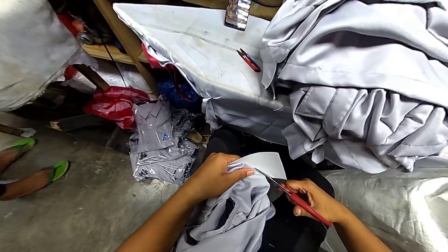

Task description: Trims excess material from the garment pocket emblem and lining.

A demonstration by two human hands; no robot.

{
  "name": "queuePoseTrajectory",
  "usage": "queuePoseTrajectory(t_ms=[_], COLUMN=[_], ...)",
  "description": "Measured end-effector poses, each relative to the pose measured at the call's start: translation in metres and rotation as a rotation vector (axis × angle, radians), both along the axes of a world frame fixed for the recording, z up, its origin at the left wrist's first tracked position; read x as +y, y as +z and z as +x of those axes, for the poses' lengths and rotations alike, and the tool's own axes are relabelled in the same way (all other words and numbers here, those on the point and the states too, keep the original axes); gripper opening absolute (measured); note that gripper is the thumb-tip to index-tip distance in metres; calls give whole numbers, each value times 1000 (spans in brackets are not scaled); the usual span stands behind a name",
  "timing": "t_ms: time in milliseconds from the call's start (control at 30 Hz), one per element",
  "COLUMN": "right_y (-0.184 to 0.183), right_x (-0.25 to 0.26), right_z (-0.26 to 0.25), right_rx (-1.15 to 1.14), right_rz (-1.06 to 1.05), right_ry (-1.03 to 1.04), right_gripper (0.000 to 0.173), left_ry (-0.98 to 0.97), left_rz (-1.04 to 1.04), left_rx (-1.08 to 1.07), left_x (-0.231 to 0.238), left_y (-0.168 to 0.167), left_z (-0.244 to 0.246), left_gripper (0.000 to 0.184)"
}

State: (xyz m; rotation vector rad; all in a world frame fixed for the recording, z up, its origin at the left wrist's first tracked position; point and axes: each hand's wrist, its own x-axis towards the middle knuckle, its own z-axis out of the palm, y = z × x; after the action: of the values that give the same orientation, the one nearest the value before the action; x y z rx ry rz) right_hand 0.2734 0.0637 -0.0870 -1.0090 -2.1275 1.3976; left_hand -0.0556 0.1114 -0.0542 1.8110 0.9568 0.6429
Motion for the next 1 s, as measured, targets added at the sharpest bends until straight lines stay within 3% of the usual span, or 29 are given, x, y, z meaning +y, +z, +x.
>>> queuePoseTrajectory(t_ms=[300,467,667,833,1000], right_y=[-7,-7,-15,-14,-19], right_x=[1,-4,-7,-10,-10], right_z=[-6,-10,-13,-15,-17], right_rx=[57,29,99,117,166], right_rz=[36,-26,27,-30,0], right_ry=[-26,-28,-56,-34,-45], right_gripper=[56,65,55,64,52], left_ry=[-83,-140,-176,-258,-303], left_rz=[-17,-64,-103,-128,-134], left_rx=[-25,-2,-1,-24,-4], left_x=[3,4,6,7,7], left_y=[-1,0,3,2,4], left_z=[1,5,6,9,13], left_gripper=[31,31,31,31,31])
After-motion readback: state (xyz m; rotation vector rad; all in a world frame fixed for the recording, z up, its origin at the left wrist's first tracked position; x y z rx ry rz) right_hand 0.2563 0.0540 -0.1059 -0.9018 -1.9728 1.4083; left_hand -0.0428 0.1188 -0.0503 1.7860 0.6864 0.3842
